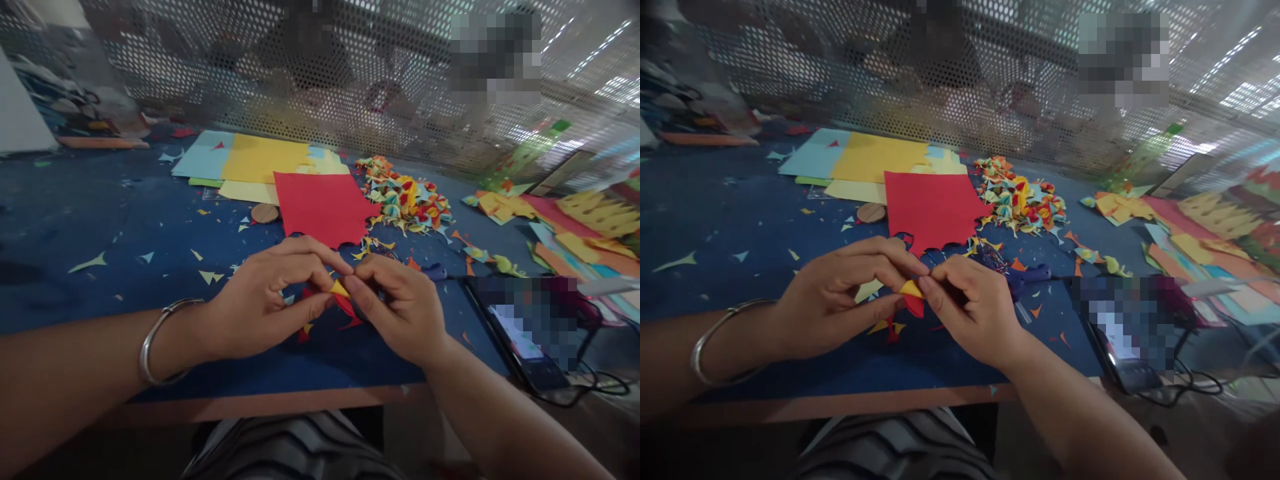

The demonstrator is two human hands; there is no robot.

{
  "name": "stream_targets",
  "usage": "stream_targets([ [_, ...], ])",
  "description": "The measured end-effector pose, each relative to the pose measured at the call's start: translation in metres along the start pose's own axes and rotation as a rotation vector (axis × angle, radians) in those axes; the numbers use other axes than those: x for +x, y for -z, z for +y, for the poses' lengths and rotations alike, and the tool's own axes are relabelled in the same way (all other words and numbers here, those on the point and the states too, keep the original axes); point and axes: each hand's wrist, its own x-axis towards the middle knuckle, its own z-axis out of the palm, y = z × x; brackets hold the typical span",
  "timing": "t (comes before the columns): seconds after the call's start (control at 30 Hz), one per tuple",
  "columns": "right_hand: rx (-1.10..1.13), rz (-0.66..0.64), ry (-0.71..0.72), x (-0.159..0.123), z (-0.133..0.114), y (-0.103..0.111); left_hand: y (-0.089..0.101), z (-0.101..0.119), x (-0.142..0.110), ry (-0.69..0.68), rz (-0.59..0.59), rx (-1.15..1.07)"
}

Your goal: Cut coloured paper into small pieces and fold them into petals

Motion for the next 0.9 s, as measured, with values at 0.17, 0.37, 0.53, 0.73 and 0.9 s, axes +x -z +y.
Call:
stream_targets([
  [0.17, -0.114, -0.001, -0.06, -0.004, -0.001, 0.017, 0.003, -0.007, 0.002, 0.055, 0.042, 0.018],
  [0.37, -0.597, 0.004, -0.157, -0.034, 0.036, 0.071, 0.0, -0.022, 0.003, 0.178, 0.07, -0.045],
  [0.53, -0.899, -0.266, -0.179, -0.047, 0.077, 0.098, -0.006, -0.028, 0.004, 0.318, 0.09, -0.164],
  [0.73, -0.921, -0.335, -0.168, -0.038, 0.083, 0.093, -0.007, -0.034, 0.004, 0.346, 0.093, -0.168],
  [0.9, -0.863, -0.345, -0.115, -0.03, 0.084, 0.089, -0.007, -0.039, 0.001, 0.339, 0.084, -0.17],
])
